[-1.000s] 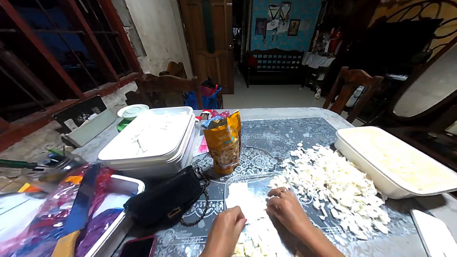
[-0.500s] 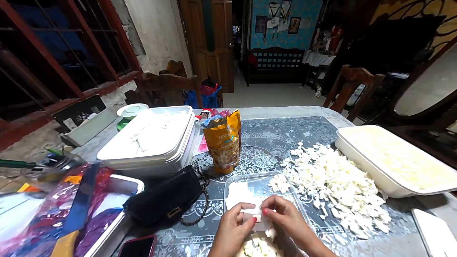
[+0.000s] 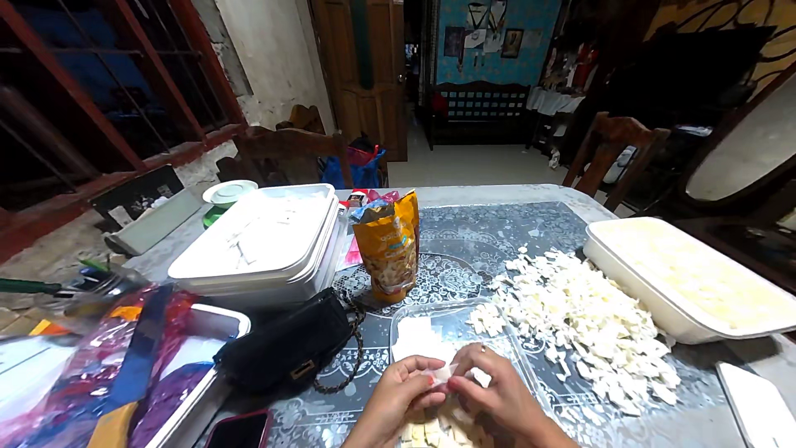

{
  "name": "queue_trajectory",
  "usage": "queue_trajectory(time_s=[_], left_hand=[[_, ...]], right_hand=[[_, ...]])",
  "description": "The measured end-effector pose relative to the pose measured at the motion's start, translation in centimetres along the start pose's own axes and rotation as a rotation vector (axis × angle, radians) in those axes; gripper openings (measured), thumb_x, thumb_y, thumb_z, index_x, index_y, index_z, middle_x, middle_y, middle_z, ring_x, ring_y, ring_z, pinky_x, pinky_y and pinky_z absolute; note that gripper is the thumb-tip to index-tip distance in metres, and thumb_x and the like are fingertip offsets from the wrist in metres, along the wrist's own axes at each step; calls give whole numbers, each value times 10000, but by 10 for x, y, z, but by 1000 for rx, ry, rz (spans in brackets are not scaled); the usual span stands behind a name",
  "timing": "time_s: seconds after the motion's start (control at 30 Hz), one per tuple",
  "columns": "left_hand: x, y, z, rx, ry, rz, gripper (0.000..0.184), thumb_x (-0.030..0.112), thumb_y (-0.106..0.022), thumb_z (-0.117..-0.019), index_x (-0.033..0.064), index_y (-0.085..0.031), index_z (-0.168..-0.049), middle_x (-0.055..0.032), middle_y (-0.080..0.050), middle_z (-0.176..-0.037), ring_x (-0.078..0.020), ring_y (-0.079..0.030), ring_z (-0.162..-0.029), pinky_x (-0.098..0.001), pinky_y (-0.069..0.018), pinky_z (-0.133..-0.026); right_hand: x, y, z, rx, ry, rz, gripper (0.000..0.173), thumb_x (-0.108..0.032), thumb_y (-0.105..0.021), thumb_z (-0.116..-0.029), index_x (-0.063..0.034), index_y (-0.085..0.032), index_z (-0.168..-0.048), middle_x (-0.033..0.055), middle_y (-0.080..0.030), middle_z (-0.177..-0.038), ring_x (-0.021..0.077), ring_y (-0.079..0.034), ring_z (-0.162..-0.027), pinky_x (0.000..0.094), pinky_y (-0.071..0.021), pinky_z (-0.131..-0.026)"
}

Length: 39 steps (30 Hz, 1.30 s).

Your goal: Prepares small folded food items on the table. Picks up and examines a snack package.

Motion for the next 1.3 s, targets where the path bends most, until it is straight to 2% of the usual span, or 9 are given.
queue_trajectory(time_s=[0.1, 0.2, 0.33, 0.47, 0.67, 0.83, 1.0, 1.1, 1.3], left_hand=[[-2, -2, 2, -23, -200, -295, 166, 27, -647, -922, -22, -682, -1076, -33, -728, -935, -91, -715, -798, -265, -609, -764], [-9, 0, 1, 80, -410, -599, 149, 113, -718, -901, 9, -739, -1004, -46, -739, -912, -69, -690, -770, -249, -577, -719], [-5, 2, 0, 45, -337, -459, 86, -37, -686, -860, 7, -726, -923, -14, -750, -871, -41, -705, -782, -227, -589, -769], [-4, 1, -2, 116, -279, -192, 244, -129, -723, -777, 3, -638, -964, -19, -717, -841, -87, -701, -706, -246, -606, -688], [-9, -1, -3, 16, -321, -227, 199, -82, -712, -793, 41, -623, -922, 24, -697, -809, -61, -684, -707, -234, -593, -689], [-4, 2, -3, 54, -365, -228, 159, -83, -698, -816, 36, -627, -894, 8, -709, -816, -71, -688, -701, -237, -596, -684], [-8, 7, -4, 155, -503, -785, 94, 41, -666, -907, -6, -719, -968, -82, -719, -914, -159, -704, -803, -321, -594, -752], [-15, 7, -2, 127, -644, -1302, 233, 94, -735, -887, -45, -748, -1073, -225, -711, -1100, -393, -697, -1034, -517, -580, -873], [-25, 4, -5, 155, -702, -1471, 130, 7, -641, -935, -50, -758, -939, -197, -732, -965, -368, -725, -957, -454, -607, -785]], right_hand=[[-2, 1, -1, -12, -277, -184, 125, -98, -712, -894, 18, -686, -932, 40, -711, -864, 28, -662, -768, 203, -554, -744], [-1, 5, -3, -85, -391, -208, 245, -72, -663, -940, 38, -692, -1158, 70, -714, -922, 49, -646, -770, 233, -549, -753], [2, 9, -5, -104, -460, -37, 168, -157, -708, -936, 4, -723, -983, 41, -700, -828, 52, -631, -725, 239, -530, -713], [-12, 0, 0, -232, -226, 55, 183, -126, -710, -922, 54, -743, -926, 180, -725, -870, 299, -698, -851, 459, -554, -815], [-5, -1, -1, -11, -212, -223, 149, -143, -666, -934, -13, -738, -929, 12, -715, -902, 34, -651, -909, 231, -522, -859], [-9, -3, 1, -157, -43, 100, 173, -146, -676, -944, 6, -758, -935, 139, -744, -898, 301, -702, -935, 477, -537, -874], [-6, -16, 4, 93, 440, 597, 134, -232, -630, -918, -199, -672, -796, -36, -747, -884, 160, -680, -977, 372, -451, -930], [-4, 14, -6, 302, 296, 879, 153, -195, -618, -899, -153, -671, -762, 15, -748, -854, 216, -713, -940, 450, -496, -907], [18, 67, -17, 277, -95, 953, 81, 56, -731, -807, -13, -752, -844, 218, -728, -928, 465, -691, -953, 661, -491, -832]])
Point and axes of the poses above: each hand's wrist, its own z-axis away from the middle knuckle, its own y-axis out of the back of the hand, x = y × z, the point moved 2 cm from there along -z, towards the middle knuckle
